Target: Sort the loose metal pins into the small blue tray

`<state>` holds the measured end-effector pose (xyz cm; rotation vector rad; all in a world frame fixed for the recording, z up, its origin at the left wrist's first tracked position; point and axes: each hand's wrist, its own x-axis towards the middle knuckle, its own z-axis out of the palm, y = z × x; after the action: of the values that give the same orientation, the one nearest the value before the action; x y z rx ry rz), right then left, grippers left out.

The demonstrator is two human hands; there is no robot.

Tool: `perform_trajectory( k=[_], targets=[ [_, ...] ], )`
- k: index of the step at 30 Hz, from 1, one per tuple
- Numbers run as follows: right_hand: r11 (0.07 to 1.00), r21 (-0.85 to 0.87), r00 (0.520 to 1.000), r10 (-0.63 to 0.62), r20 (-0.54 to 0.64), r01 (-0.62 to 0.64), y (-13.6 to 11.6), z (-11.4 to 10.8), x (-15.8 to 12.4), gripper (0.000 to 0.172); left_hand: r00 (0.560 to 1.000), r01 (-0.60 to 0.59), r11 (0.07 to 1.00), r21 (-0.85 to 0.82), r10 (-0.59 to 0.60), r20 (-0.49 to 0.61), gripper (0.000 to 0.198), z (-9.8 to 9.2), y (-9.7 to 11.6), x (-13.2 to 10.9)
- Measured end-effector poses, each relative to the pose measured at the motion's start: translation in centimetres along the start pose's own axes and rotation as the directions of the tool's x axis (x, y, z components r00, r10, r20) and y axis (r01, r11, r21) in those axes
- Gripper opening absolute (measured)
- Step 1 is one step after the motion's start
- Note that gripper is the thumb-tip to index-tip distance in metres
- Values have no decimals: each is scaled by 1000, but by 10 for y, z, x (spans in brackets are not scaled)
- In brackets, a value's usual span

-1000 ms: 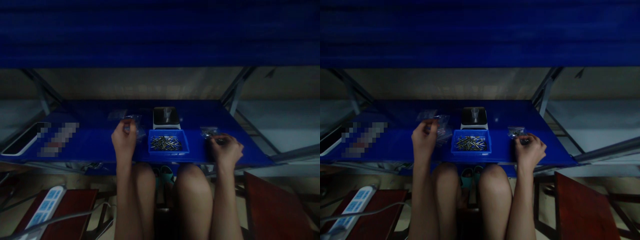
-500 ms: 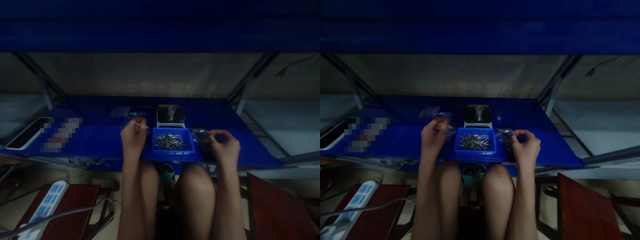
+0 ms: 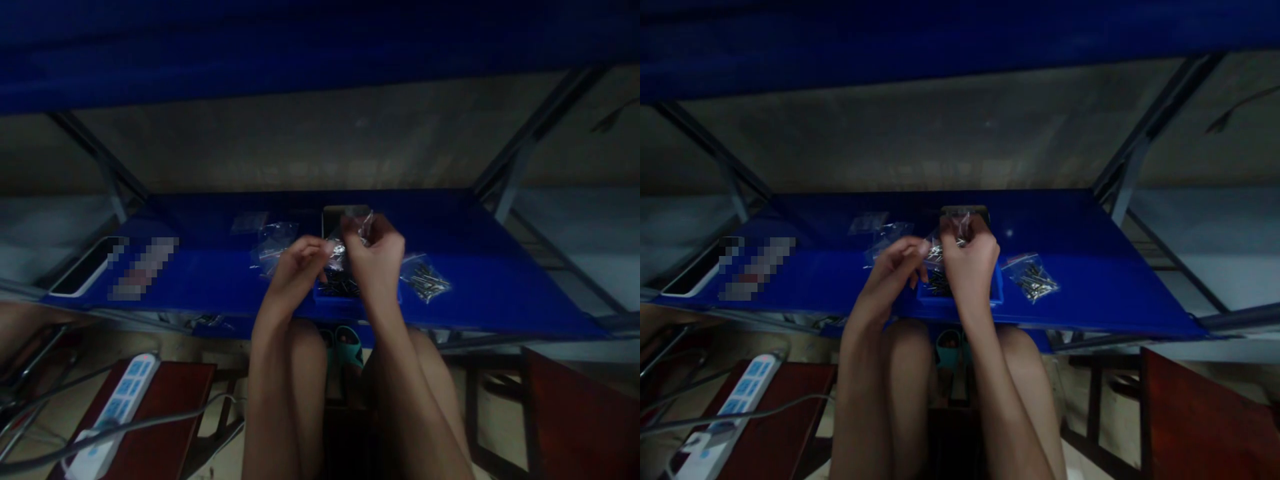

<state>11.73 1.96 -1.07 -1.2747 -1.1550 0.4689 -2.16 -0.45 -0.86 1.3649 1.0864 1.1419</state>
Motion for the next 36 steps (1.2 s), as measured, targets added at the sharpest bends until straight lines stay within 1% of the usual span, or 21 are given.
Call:
perform_trajectory(
  k=[3, 5, 6, 7, 9, 12, 13, 15, 18, 20, 23, 26, 29, 32, 36],
  targets=[
    [998, 43, 998, 53, -25, -52, 6, -8, -4, 25, 997, -14, 996, 83, 8, 78, 22, -2, -4, 0],
    [996, 61, 998, 62, -32, -60, 9, -15, -1, 30, 990, -27, 995, 100, 12, 140, 20, -1, -5, 1],
    [997, 53, 997, 64, -33, -63, 10, -18, 1, 34, 989, -36, 994, 99, 21, 149, 19, 0, -5, 1],
    [997, 40, 997, 69, -30, -68, 11, -20, 2, 37, 990, -46, 995, 88, 34, 137, 18, 1, -5, 1],
    [994, 49, 995, 100, -9, -100, 12, -21, 3, 38, 996, -59, 997, 42, 56, 71, 18, 3, -4, 1],
    [962, 194, 981, 188, 41, -192, 11, -19, -1, 30, 996, -86, 995, -40, 84, -41, 20, 3, -2, 1],
    [944, 247, 976, 210, 58, -218, 9, -18, -3, 30, 993, -97, 994, -58, 94, -66, 21, 2, -1, 1],
    [920, 310, 970, 222, 96, -241, 7, -17, -6, 40, 990, -113, 990, -84, 105, -92, 22, 0, -1, 1],
    [917, 324, 966, 182, 183, -234, 6, -16, -12, 56, 991, -115, 987, -113, 105, -85, 23, -1, -1, 0],
    [923, 314, 961, 156, 228, -224, 7, -18, -16, 59, 992, -117, 985, -126, 108, -71, 23, 1, 0, -1],
    [958, 238, 966, 99, 237, -157, 10, -21, -22, 54, 988, -139, 978, -154, 127, -83, 25, 7, 4, -1],
    [993, 119, 979, -14, 203, -10, 6, -26, -25, 43, 980, -178, 973, -147, 162, -115, 27, 13, 7, -2],
    [992, 97, 969, -99, 225, 79, -3, -32, -26, 31, 974, -196, 973, -121, 179, -141, 28, 16, 8, -2],
    [990, 108, 939, -121, 321, 91, -12, -37, -26, 24, 975, -191, 972, -140, 171, -140, 27, 19, 8, -2],
    [975, 219, 909, -133, 395, 47, -15, -40, -26, 31, 983, -171, 974, -147, 159, -91, 28, 20, 7, -3]
  ],
)
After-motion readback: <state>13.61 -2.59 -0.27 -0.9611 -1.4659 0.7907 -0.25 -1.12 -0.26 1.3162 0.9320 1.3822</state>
